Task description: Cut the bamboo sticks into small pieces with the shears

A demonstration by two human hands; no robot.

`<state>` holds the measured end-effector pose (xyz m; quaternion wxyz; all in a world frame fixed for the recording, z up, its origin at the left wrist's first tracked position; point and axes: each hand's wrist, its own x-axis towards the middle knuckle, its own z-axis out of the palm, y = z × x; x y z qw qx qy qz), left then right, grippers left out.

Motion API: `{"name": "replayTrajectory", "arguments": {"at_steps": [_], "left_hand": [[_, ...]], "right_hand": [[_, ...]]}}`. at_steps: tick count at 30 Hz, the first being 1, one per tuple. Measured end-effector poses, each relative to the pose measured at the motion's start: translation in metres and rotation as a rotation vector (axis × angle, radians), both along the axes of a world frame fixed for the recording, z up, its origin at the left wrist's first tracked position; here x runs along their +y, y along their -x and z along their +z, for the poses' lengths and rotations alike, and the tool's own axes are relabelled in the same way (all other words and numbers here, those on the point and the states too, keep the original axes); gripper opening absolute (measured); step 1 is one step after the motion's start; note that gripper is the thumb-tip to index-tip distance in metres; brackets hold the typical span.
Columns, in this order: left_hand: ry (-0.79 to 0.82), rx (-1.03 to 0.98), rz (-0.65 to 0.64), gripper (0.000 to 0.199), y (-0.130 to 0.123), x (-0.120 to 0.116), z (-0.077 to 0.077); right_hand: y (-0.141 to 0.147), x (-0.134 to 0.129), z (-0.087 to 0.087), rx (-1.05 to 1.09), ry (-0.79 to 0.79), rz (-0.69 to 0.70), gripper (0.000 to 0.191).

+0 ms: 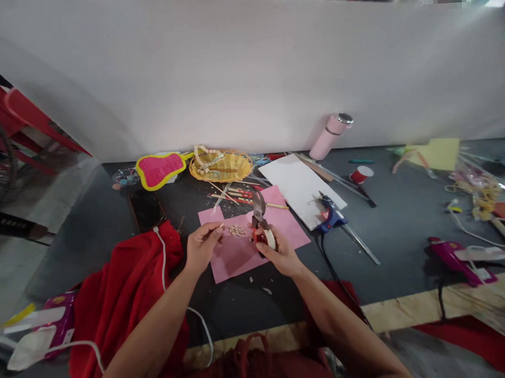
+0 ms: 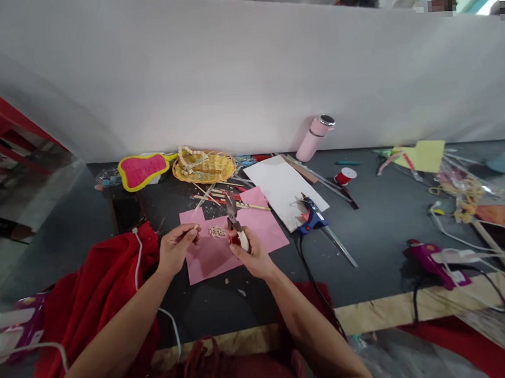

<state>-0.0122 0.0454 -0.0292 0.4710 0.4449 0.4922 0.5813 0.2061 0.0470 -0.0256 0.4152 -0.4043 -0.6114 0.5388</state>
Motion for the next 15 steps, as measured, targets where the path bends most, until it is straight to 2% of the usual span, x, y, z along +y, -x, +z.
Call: {"name": "replayTrajectory", "arguments": {"at_steps": [5, 9, 15], "left_hand": [[0.057, -0.111, 0.034, 0.023, -0.002, -0.002, 0.001], [0.069, -0.192, 0.002, 0.020, -0.006, -0.007, 0.011], [0.029, -0.224, -0.066, 0.016, -0.008, -0.013, 0.026]], "right_hand": [[-0.004, -0.003, 0.007, -0.184, -0.174, 0.083, 0.034], [-0.001, -0.005, 0.009, -0.335, -0.387, 0.024, 0.031], [-0.001, -0.006, 0.002, -0.678, -0.614, -0.027, 0.044]]}}
